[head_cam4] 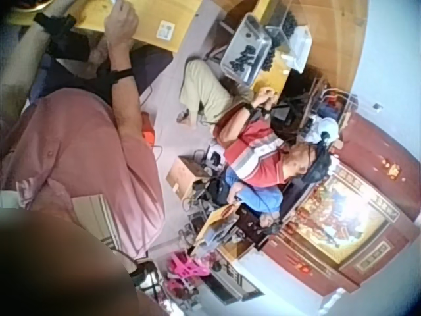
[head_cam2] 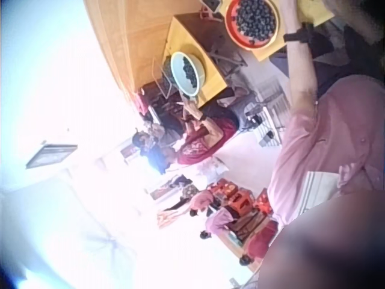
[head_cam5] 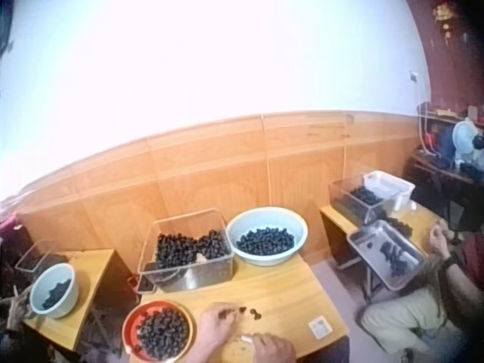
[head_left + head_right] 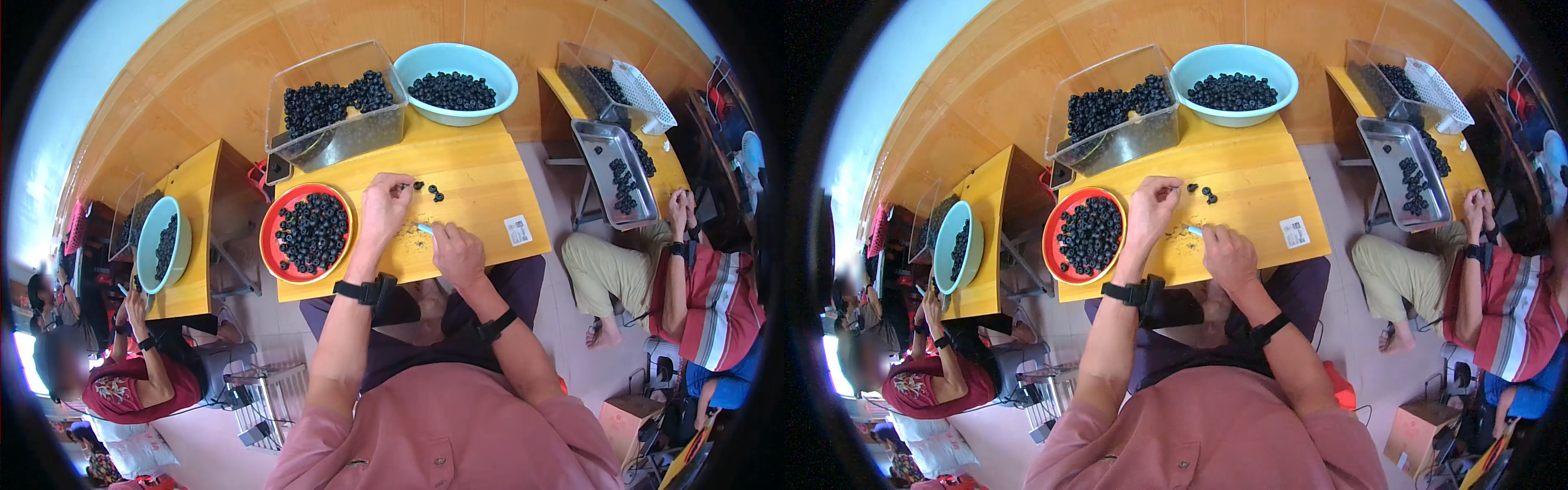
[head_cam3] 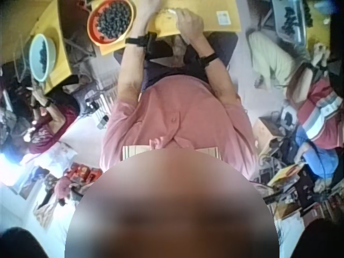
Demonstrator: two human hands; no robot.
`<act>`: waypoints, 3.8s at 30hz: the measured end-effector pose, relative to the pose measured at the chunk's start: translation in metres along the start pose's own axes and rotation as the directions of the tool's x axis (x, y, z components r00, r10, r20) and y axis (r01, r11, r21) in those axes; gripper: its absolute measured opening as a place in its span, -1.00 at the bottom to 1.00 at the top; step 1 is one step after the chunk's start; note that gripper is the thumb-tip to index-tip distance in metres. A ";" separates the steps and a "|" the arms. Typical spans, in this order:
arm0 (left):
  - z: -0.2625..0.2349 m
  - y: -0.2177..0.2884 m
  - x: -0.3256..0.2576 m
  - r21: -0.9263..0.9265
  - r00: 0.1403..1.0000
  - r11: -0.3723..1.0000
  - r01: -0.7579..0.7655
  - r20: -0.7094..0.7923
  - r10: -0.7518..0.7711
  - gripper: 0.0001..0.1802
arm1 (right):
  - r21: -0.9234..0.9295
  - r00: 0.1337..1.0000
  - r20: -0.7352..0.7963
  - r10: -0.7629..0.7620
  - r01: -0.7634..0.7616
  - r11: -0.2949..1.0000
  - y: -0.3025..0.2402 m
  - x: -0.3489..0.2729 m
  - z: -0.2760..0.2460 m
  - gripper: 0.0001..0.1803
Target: The recorder is sorting black grapes on a table, removing stems and organizing them into containers.
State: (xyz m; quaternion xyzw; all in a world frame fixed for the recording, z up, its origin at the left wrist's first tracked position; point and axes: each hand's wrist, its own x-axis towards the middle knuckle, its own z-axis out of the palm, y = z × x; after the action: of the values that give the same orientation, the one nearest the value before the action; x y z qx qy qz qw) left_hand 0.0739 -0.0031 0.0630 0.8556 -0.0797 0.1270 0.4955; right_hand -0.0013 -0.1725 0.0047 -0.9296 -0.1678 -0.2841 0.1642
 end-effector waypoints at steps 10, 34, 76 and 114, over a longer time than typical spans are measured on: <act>0.014 -0.014 -0.079 -0.256 0.955 0.954 0.156 -0.208 -0.212 -0.79 | 0.018 0.999 0.022 0.050 -0.050 0.999 -0.004 0.005 -0.007 -0.95; 0.027 -0.025 -0.089 -0.176 0.977 0.976 0.127 -0.150 -0.154 -0.70 | 0.079 0.998 0.012 -0.064 0.062 0.995 -0.003 0.003 -0.008 -0.90; 0.013 -0.027 -0.095 -0.515 0.919 0.812 0.273 -0.111 -0.379 -0.72 | 0.125 0.998 -0.015 0.054 -0.052 0.991 -0.004 0.003 -0.008 -0.89; 0.030 -0.021 -0.095 -0.111 0.964 0.988 0.110 -0.230 -0.133 -0.67 | 0.104 0.996 0.013 -0.091 0.089 0.991 -0.004 0.002 -0.010 -0.91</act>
State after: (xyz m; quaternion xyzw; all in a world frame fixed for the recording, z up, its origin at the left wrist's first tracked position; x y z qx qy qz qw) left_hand -0.0069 -0.0176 0.0036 0.8126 0.0265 0.1932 0.5492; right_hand -0.0058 -0.1725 0.0148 -0.9139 -0.2256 -0.2738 0.1975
